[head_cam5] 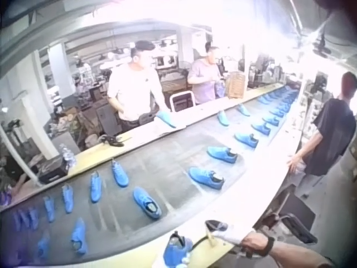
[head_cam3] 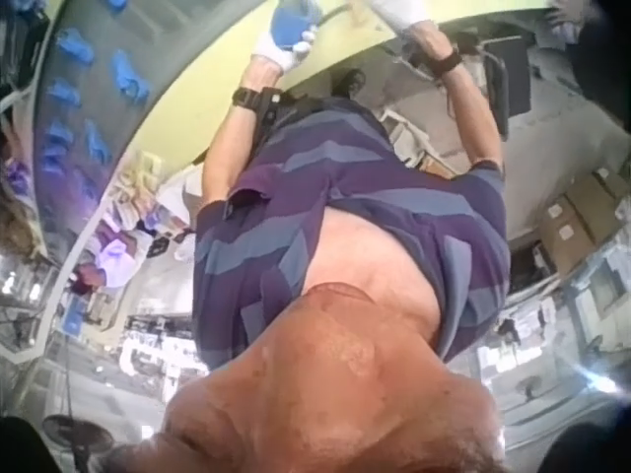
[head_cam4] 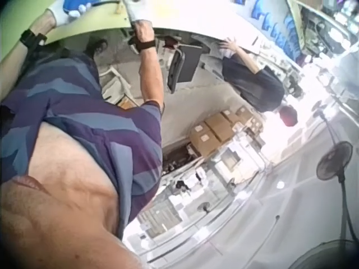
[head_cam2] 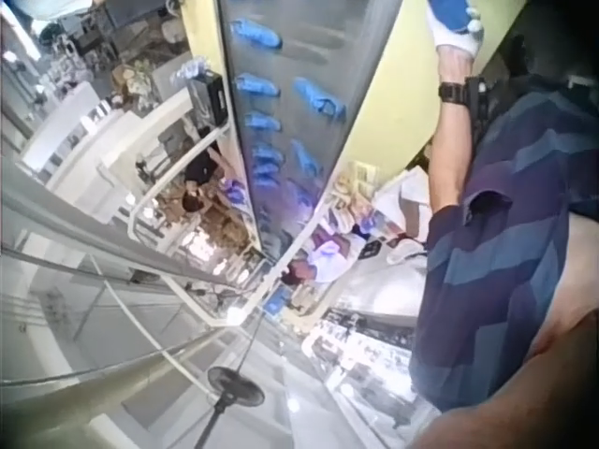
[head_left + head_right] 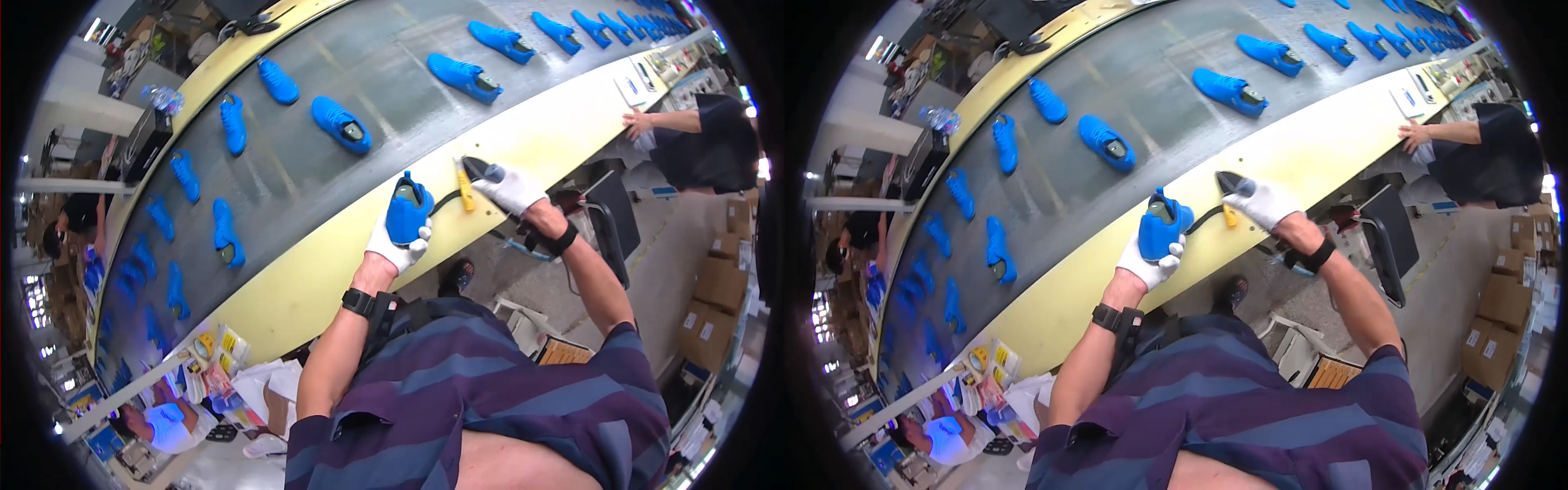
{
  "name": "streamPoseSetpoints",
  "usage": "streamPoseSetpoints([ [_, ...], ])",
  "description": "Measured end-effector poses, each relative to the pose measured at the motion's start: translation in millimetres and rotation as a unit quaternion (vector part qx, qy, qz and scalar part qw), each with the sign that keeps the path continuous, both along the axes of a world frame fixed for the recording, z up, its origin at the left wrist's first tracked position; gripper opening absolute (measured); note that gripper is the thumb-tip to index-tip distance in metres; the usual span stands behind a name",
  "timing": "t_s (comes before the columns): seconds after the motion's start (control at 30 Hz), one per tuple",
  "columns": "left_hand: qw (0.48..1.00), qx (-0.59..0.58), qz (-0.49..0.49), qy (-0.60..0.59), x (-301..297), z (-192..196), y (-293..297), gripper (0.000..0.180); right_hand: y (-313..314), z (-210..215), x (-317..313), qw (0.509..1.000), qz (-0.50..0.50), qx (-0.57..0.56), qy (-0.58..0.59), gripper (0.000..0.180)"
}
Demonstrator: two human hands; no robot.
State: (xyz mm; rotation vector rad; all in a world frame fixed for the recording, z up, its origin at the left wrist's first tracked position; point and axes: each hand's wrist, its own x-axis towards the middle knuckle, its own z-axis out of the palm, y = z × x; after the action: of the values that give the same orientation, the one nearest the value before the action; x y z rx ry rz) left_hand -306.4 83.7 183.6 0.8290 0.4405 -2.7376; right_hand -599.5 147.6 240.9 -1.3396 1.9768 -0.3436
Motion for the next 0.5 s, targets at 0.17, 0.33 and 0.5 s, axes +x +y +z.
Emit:
streamPoseSetpoints([
  [0.17, 0.994, 0.046, 0.1, 0.014, 38, -3, 0, 0.05, -23, -94, -44, 0.997, -0.035, -0.019, 0.065, 0.052],
  [0.33, 0.987, 0.085, 0.132, 0.027, 53, -12, -11, 0.053, -36, -151, -62, 0.993, -0.076, -0.026, 0.09, 0.054],
  [0.5, 0.986, 0.107, 0.127, 0.026, 58, -13, -17, 0.056, -45, -152, -67, 0.992, -0.087, 0.03, 0.088, 0.058],
])
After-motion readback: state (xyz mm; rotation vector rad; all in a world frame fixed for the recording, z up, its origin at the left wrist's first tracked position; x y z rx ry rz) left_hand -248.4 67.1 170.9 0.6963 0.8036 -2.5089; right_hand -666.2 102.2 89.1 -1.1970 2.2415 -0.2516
